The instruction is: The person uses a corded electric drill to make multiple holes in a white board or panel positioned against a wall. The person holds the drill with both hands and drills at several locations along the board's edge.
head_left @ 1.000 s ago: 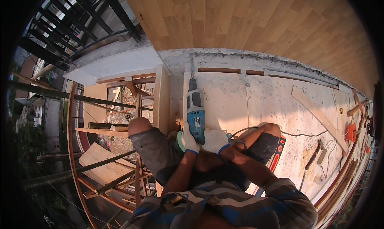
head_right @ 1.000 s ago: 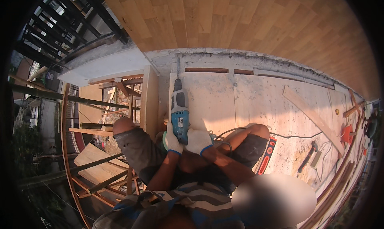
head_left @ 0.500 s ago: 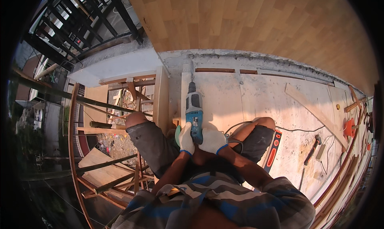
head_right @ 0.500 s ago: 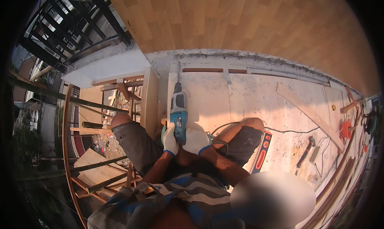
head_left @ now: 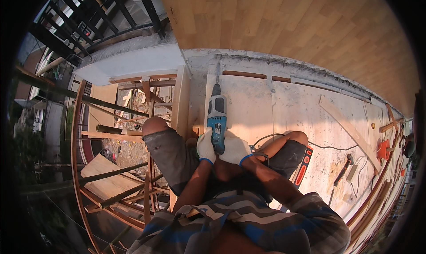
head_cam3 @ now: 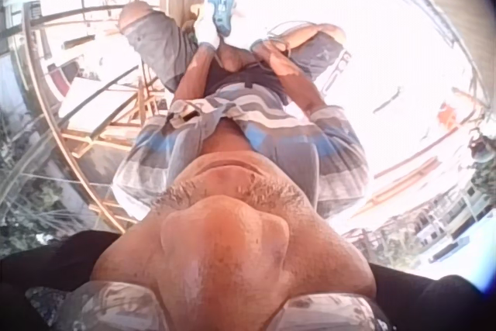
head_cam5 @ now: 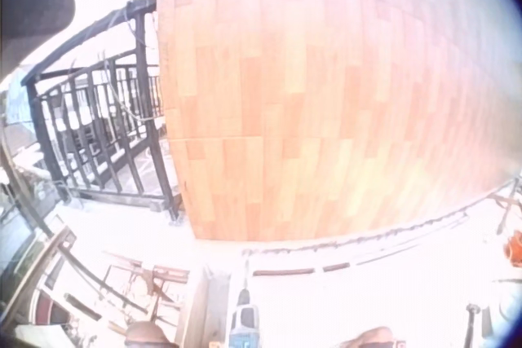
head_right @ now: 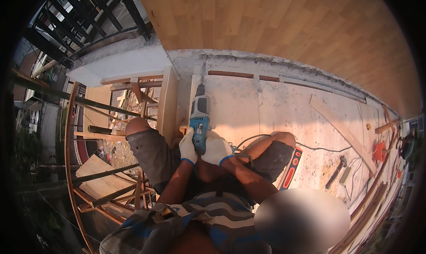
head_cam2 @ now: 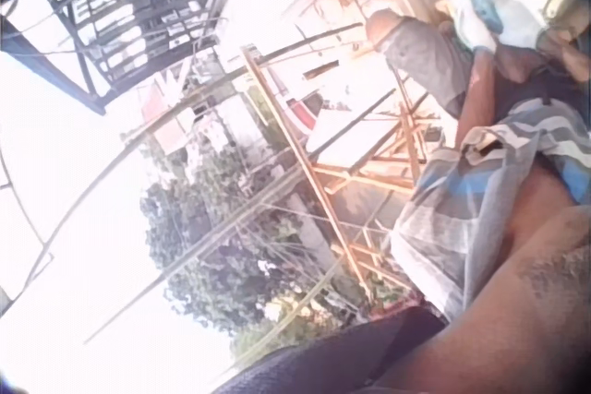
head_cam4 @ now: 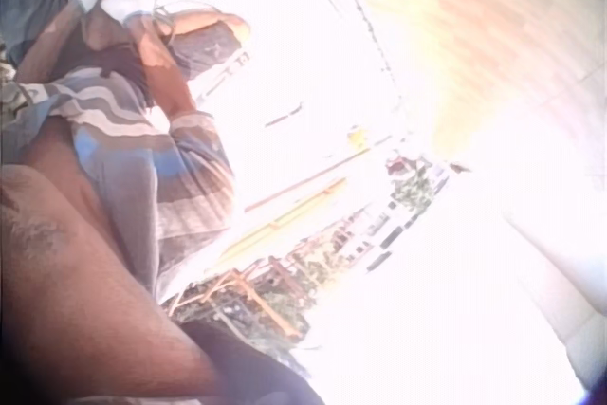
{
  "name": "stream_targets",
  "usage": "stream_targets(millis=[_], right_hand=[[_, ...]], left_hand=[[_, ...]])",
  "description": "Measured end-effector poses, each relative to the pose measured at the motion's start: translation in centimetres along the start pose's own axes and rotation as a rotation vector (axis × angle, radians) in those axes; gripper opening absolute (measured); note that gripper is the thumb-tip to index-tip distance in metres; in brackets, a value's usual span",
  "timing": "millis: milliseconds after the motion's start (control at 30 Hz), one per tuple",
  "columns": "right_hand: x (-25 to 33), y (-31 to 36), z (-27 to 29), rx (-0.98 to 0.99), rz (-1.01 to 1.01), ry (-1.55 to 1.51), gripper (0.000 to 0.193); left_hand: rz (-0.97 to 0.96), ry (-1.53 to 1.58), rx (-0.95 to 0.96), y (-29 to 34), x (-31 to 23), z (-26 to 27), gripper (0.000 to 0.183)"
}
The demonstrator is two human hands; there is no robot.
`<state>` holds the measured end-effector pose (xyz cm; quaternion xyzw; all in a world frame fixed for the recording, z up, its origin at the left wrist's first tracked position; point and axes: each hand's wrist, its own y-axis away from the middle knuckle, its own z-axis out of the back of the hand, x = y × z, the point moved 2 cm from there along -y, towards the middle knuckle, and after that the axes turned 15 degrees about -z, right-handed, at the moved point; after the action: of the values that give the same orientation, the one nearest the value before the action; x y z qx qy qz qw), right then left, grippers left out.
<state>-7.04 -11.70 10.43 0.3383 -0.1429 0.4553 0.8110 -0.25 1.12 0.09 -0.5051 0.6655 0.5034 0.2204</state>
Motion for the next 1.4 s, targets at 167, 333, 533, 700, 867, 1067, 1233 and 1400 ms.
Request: stream_targets(millis=[167, 333, 533, 700, 867, 1067, 1233, 1400], right_hand=[[1.3, 0.2, -0.2, 0.023, 0.006, 0.023, 0.043], [-1.2, -0.1, -0.8, 0.005, 0.095, 0.027, 0.045], [-2.4, -0.4, -0.4, 0.043, 0.153, 0.131, 0.052], [-3.2, 0.2, 0.9, -0.02, 0.087, 0.279, 0.061], [-3.5, 0.1, 1.7, -0.084, 0.133, 0.592, 0.053], [-4.0, -0.4, 1.7, -0.152, 0.155, 0.776, 0.042], [-4.0, 0.5, 1.1, -0.202, 0.151, 0.806, 0.037], [-2.8, -1.0, 0.5, -0.231, 0.128, 0.87, 0.033]], left_hand=[[0.016, -0.039, 0.02, -0.8, -0.6, 0.6, 0.032], [-0.081, -0.076, 0.003, 1.0, -0.5, -0.9, 0.037], [-0.066, -0.212, 0.03, 1.9, -0.1, -1.8, 0.046], [-0.01, -0.153, 0.055, 1.7, 3.3, -0.8, 0.057], [-0.029, -0.07, 0.044, 0.3, 10.6, 1.8, 0.09], [0.001, -0.032, 0.045, 1.0, 12.9, 0.4, 0.076], [0.117, 0.122, 0.147, 0.8, 14.0, 0.6, 0.069], [0.236, 0.322, 0.145, 0.0, 13.9, 0.1, 0.068]])
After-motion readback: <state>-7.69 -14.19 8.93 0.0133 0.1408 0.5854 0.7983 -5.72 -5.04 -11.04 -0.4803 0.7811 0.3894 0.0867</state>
